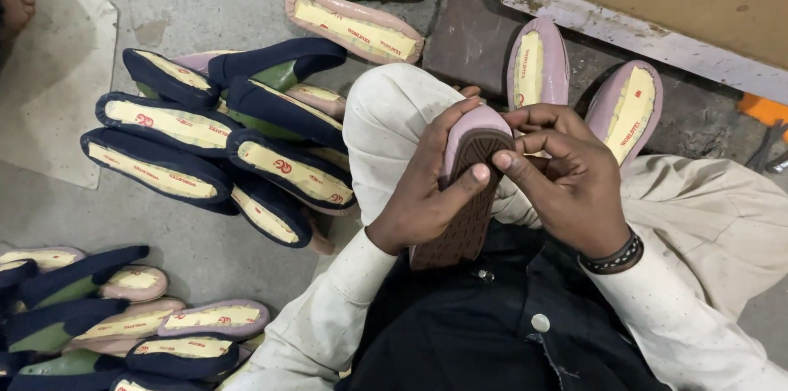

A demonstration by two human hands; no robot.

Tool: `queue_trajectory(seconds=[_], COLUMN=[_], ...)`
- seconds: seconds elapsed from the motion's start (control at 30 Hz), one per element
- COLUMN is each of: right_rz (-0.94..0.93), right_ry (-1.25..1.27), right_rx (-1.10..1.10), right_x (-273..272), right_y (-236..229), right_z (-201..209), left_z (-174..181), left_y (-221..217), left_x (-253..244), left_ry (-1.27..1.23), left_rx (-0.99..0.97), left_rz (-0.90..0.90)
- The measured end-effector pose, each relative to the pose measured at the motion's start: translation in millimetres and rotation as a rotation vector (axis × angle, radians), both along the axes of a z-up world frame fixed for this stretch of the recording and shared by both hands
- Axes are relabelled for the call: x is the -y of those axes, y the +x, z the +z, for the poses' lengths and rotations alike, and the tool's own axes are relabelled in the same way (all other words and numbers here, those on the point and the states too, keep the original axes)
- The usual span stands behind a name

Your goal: The person sits on the floor and attaches brown rubber soles to pink slipper uppers by hand. They repeatedly pick up a sole from a nearby wooden box, align it with a slipper, and press the edges to secure it before placing the finished slipper aside.

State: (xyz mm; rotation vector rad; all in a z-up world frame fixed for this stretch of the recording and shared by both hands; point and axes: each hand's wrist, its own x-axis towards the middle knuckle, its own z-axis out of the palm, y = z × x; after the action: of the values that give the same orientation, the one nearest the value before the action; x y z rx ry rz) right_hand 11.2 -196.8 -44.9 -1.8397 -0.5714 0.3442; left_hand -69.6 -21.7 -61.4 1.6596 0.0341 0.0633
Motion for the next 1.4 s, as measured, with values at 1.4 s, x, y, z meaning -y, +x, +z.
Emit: queue_trajectory(seconds=[1.4], right_rz=[-0.157], right_ry=[0.127], right_rx=[-0.475], right_x=[-31], right_y=[-2], right_z=[-21], left_z=[20], left_y=[-29], left_x=[19], left_ry=[-0.494], left_rx=[-0.525], left_rz=[0.255])
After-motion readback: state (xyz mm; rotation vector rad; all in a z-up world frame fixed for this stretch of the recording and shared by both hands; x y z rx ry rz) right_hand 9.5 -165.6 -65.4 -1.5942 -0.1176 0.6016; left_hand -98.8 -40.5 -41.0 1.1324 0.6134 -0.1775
